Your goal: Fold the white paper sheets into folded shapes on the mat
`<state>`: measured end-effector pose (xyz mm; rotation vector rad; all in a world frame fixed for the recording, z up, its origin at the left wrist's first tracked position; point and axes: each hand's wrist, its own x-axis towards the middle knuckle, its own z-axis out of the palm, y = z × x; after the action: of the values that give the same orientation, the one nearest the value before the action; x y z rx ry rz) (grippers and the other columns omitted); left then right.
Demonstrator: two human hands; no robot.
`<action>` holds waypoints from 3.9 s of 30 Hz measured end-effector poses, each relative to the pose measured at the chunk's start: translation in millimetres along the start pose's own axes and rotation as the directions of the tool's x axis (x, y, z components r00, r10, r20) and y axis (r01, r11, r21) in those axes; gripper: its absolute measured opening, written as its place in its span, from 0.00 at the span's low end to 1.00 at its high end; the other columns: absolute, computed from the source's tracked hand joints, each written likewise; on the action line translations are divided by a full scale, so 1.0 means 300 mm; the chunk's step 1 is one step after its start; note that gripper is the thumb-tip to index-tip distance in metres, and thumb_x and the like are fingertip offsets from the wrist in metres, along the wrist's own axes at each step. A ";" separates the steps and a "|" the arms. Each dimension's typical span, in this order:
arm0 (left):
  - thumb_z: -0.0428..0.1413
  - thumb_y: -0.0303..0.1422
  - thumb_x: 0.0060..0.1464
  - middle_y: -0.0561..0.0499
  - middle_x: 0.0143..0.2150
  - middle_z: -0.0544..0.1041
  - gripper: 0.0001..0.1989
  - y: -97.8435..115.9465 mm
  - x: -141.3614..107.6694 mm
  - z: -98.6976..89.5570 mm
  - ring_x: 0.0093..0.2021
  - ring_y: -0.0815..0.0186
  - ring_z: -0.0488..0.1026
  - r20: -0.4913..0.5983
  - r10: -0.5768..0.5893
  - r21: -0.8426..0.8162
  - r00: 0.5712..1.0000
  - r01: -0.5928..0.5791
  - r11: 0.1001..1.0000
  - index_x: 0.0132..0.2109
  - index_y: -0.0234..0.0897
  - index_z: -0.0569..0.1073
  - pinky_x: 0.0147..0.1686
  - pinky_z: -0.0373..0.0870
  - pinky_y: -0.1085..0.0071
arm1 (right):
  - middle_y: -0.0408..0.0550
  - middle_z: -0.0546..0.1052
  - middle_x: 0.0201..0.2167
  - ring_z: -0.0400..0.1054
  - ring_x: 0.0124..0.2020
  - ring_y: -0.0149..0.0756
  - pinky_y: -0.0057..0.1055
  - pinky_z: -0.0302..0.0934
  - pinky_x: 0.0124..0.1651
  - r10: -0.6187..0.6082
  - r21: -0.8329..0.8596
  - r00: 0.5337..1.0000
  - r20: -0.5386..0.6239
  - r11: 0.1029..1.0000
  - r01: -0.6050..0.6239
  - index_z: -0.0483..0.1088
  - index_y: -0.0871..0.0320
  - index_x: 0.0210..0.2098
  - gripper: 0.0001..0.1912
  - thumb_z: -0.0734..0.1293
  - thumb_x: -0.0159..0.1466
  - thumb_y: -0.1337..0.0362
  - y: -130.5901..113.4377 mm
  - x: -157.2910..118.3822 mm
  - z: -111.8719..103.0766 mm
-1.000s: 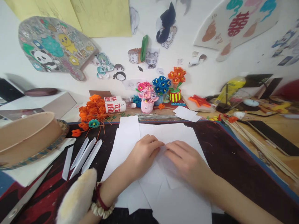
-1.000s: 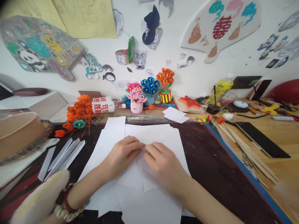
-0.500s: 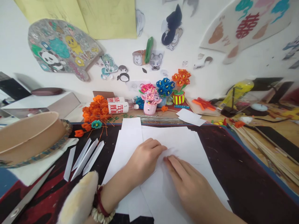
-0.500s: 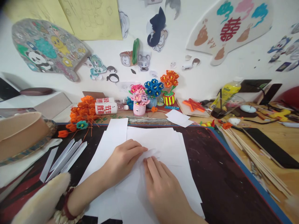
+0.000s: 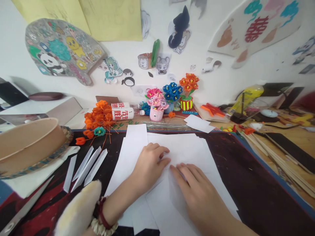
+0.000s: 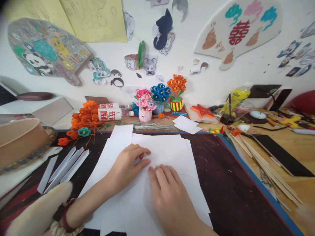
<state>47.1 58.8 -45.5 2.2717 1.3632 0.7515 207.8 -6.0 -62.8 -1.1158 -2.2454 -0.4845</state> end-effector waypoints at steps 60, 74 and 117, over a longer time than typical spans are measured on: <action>0.46 0.17 0.57 0.49 0.34 0.72 0.22 0.004 -0.016 0.030 0.37 0.65 0.69 0.083 0.281 -0.049 0.956 -0.278 0.959 0.55 0.37 0.71 0.37 0.72 0.70 | 0.59 0.77 0.40 0.69 0.42 0.45 0.48 0.58 0.50 0.060 -0.055 0.977 0.202 0.997 -0.050 0.69 0.70 0.48 0.22 0.50 0.62 0.80 0.048 -0.025 -0.009; 0.46 0.21 0.61 0.48 0.37 0.78 0.12 0.008 -0.044 0.023 0.35 0.63 0.70 0.003 0.354 0.186 0.935 -0.349 0.919 0.43 0.36 0.73 0.35 0.72 0.66 | 0.60 0.76 0.39 0.69 0.42 0.48 0.43 0.63 0.45 0.026 -0.184 0.981 0.191 0.983 0.010 0.72 0.71 0.46 0.22 0.52 0.61 0.80 0.057 -0.019 0.006; 0.52 0.22 0.55 0.51 0.36 0.73 0.06 0.077 -0.113 -0.096 0.39 0.63 0.67 0.227 0.244 0.130 0.943 -0.277 0.952 0.35 0.38 0.70 0.39 0.63 0.65 | 0.48 0.72 0.35 0.66 0.38 0.41 0.37 0.64 0.39 0.044 0.316 0.934 0.355 0.934 -0.164 0.69 0.58 0.34 0.08 0.71 0.59 0.62 0.123 0.011 -0.100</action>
<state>32.0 19.6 -18.1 2.6097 1.0724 0.4765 246.2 1.1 -35.4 -1.1955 -2.4214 0.1609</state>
